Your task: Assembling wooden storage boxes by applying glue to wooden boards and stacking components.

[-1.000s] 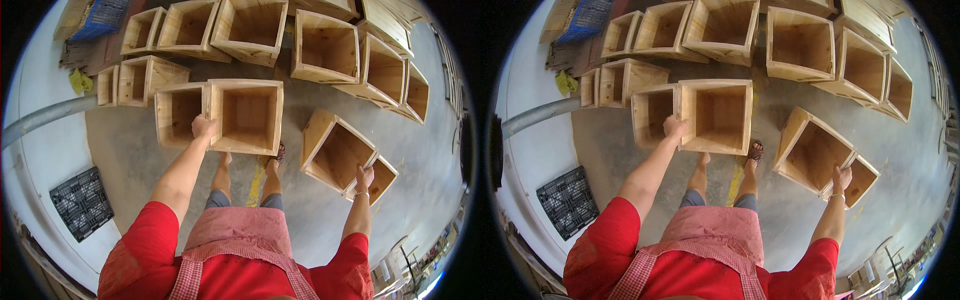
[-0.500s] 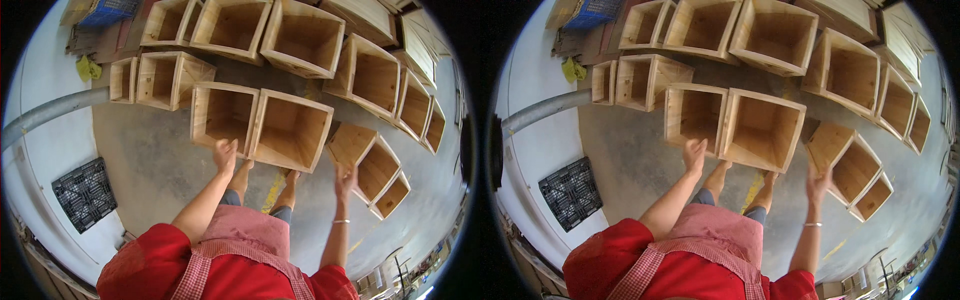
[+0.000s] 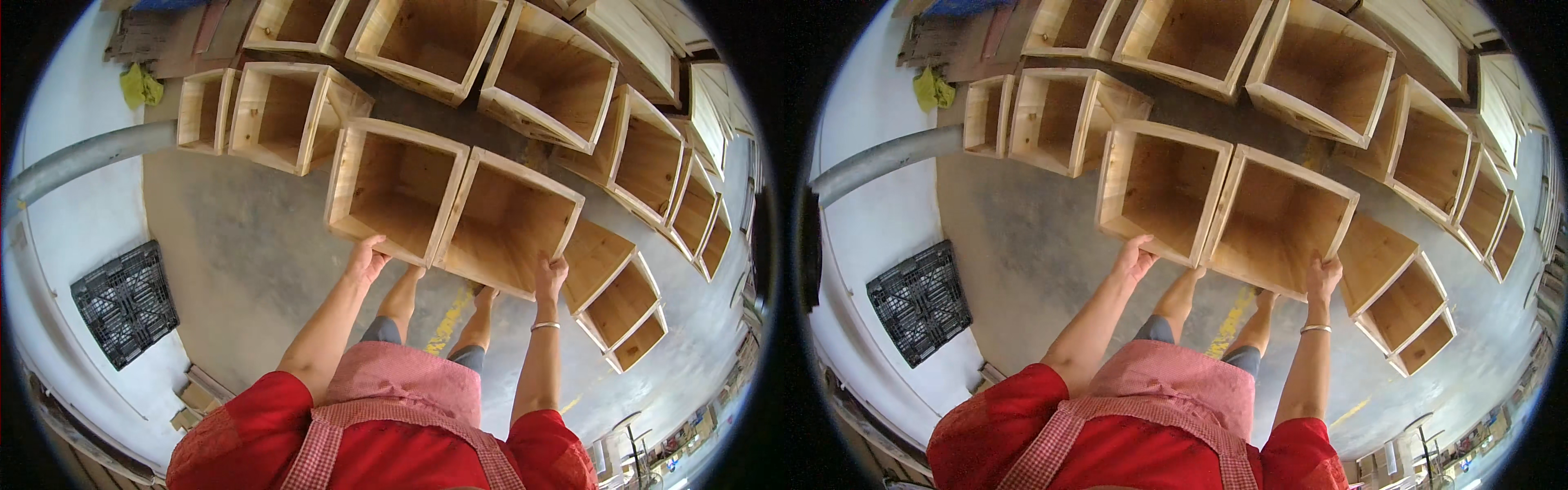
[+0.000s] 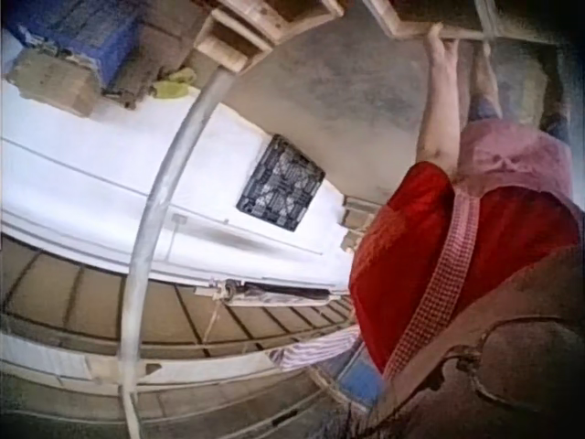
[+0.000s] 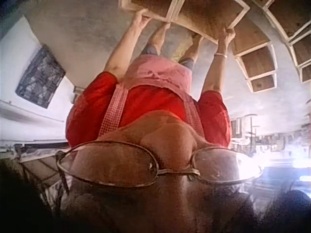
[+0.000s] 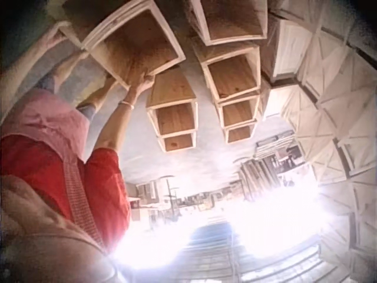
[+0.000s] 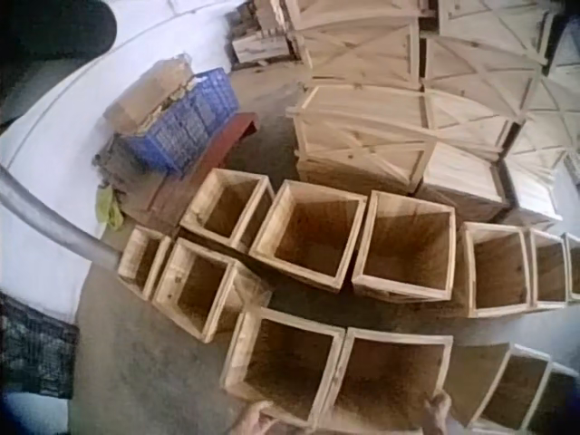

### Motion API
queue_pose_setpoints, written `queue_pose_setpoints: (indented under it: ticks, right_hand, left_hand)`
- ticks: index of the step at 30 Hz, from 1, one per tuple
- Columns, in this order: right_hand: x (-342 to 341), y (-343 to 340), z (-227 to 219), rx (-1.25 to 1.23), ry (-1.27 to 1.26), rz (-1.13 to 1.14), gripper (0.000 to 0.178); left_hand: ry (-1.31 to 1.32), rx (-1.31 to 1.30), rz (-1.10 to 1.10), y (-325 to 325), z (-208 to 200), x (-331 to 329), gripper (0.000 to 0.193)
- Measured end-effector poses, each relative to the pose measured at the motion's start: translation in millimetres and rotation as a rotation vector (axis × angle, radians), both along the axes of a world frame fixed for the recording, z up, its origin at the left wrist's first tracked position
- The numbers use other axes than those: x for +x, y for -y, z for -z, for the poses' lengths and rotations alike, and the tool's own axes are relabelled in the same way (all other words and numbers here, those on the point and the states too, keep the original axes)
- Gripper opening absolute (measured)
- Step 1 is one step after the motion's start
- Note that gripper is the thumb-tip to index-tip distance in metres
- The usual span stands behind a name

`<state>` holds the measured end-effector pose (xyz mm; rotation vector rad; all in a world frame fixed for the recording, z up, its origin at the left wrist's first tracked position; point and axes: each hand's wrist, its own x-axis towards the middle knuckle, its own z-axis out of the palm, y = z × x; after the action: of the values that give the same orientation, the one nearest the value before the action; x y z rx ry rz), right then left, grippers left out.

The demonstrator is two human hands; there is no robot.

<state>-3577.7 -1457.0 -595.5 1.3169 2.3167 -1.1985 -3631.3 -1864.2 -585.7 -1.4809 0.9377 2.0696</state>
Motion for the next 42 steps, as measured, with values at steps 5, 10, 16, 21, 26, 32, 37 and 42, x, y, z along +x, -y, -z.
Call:
queue_pose_setpoints:
  ticks: [5, 10, 16, 21, 26, 32, 37, 42]
  right_hand:
    - [-4, -6, -1, 0.056, -0.186, -0.009, 0.012]
    - [-36, -21, 17, 0.038, -0.132, -0.091, 0.021]
    - [-76, 1, 13, 0.120, -0.045, 0.005, 0.024]
    - [-72, -2, 9, 0.050, 0.039, -0.087, 0.031]
    - [7, -2, -21, -0.120, -0.287, 0.257, 0.054]
    - [241, -89, -43, -0.228, -0.274, 1.098, 0.053]
    - [346, -233, -22, -0.221, -0.280, 1.348, 0.073]
    - [333, -307, -6, -0.237, -0.277, 1.333, 0.073]
  left_hand:
    - [-0.038, 0.015, -0.026, 8, -5, -31, 0.027]
    - [-0.084, -0.084, 0.032, 14, 31, -63, 0.015]
    - [-0.047, -0.103, -0.029, 31, 20, -82, 0.027]
    - [-0.043, -0.079, -0.089, 36, 31, -86, 0.047]
    - [0.056, -0.168, 0.272, -20, -8, -11, 0.064]
    - [0.103, 0.340, 0.830, -185, -29, 126, 0.057]
    - [0.205, 0.492, 0.886, -389, -29, 195, 0.068]
    - [0.150, 0.343, 0.431, -516, -6, 204, 0.054]
